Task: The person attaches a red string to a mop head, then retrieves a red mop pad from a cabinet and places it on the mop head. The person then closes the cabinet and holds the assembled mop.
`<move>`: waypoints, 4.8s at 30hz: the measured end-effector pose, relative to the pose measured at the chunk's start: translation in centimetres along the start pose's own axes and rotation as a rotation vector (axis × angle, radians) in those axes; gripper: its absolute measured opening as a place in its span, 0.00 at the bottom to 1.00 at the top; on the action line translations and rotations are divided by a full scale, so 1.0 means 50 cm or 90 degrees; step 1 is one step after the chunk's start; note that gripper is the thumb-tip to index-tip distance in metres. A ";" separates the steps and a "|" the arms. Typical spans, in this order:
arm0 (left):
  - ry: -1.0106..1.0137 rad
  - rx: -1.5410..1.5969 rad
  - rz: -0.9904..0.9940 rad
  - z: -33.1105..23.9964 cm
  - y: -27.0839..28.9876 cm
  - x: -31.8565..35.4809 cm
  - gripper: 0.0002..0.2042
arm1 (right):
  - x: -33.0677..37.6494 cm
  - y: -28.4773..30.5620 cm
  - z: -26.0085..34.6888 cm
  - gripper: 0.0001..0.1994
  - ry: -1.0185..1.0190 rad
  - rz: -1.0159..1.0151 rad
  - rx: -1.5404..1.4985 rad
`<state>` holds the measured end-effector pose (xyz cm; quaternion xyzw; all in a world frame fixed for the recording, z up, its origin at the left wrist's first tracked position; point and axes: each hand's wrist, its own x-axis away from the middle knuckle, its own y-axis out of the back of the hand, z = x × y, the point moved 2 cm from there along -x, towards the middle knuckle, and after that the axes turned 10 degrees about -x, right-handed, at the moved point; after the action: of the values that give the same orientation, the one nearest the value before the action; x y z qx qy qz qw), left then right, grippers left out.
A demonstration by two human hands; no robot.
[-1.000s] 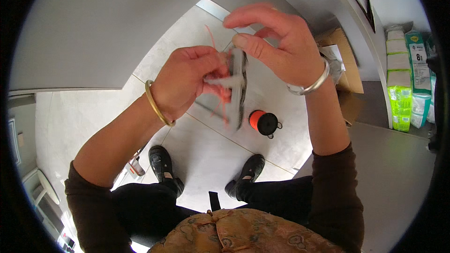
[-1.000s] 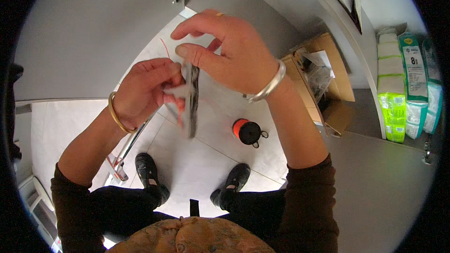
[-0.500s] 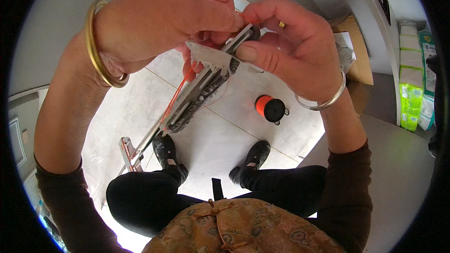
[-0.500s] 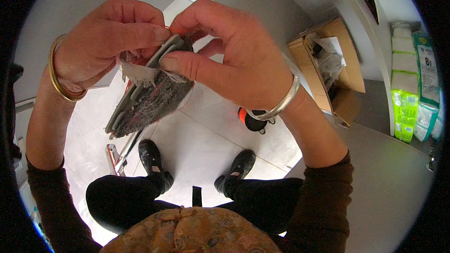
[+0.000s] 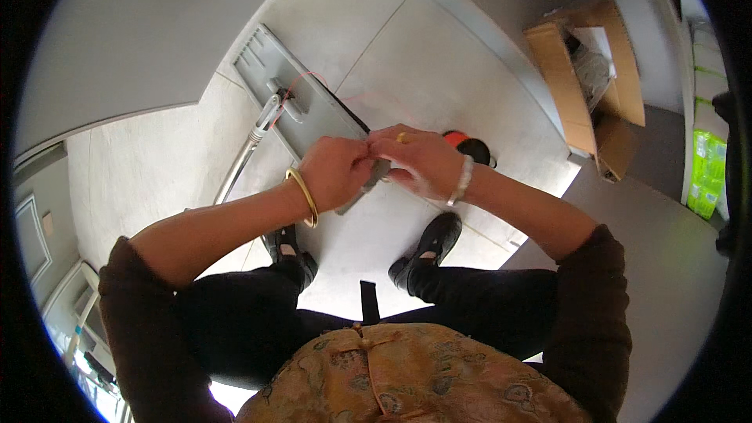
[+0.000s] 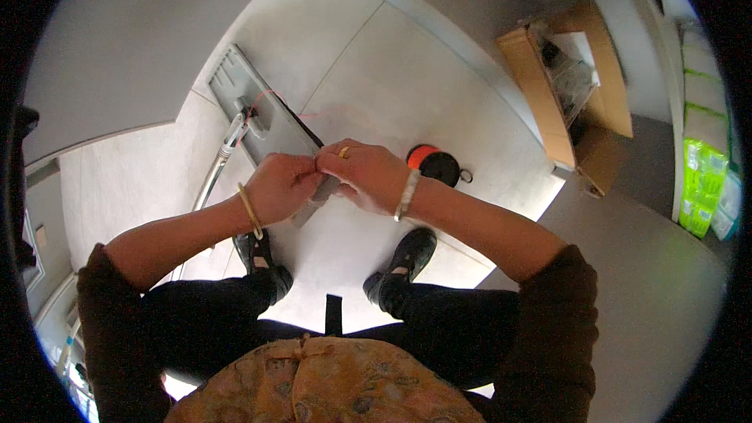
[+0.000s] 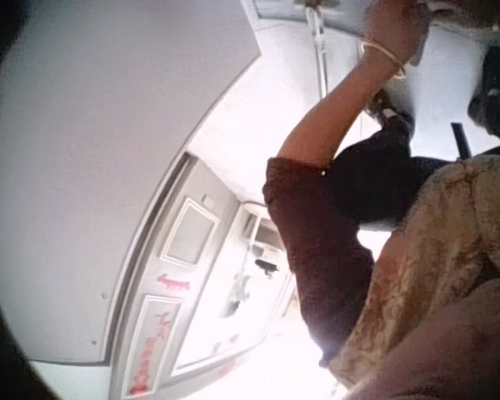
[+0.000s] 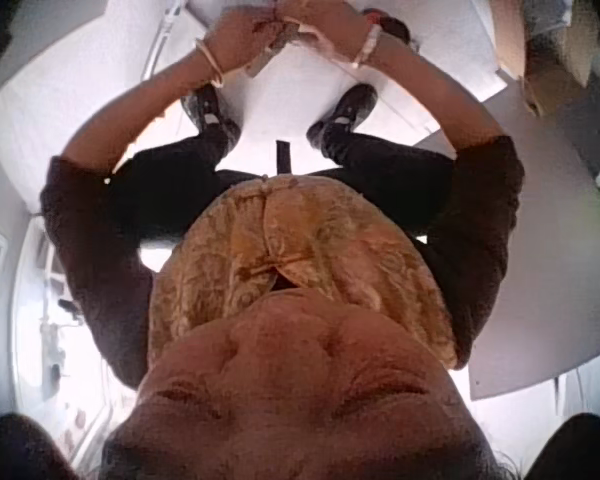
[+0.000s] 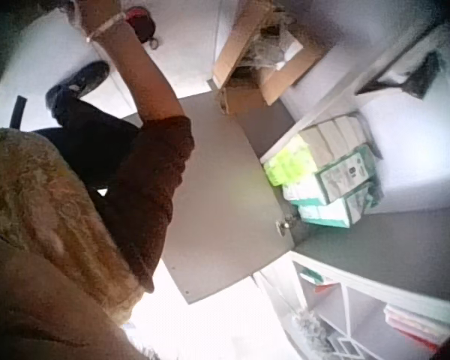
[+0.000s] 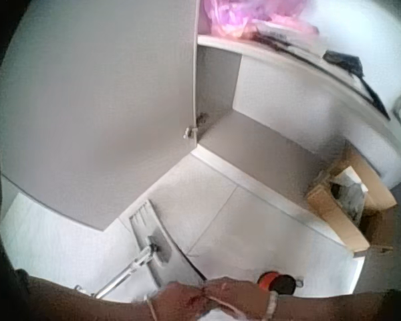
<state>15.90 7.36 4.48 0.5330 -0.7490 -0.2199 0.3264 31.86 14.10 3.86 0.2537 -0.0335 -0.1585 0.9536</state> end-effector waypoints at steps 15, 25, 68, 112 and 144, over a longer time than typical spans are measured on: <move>0.361 0.287 -0.207 0.394 -0.180 0.060 0.12 | -0.132 -0.224 -0.255 0.07 -0.458 -0.288 -0.267; 0.432 0.469 -0.295 0.394 -0.198 0.083 0.05 | -0.202 -0.303 -0.232 0.04 -0.231 -0.176 0.019; 0.353 0.076 -0.078 0.434 -0.152 0.106 0.08 | -0.237 -0.208 -0.253 0.09 -0.573 -0.266 -0.687; 0.293 -0.302 0.178 0.351 -0.140 0.176 0.06 | -0.238 -0.352 -0.230 0.09 -0.435 -0.138 -0.507; 0.469 -0.262 -0.031 0.384 -0.078 0.169 0.08 | -0.187 -0.307 -0.232 0.13 -0.462 -0.262 -0.397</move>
<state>2.69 -2.26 -9.27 0.5171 -0.5098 -0.1671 0.6669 20.30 9.98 -13.66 -0.1124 -0.2628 -0.4229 0.8599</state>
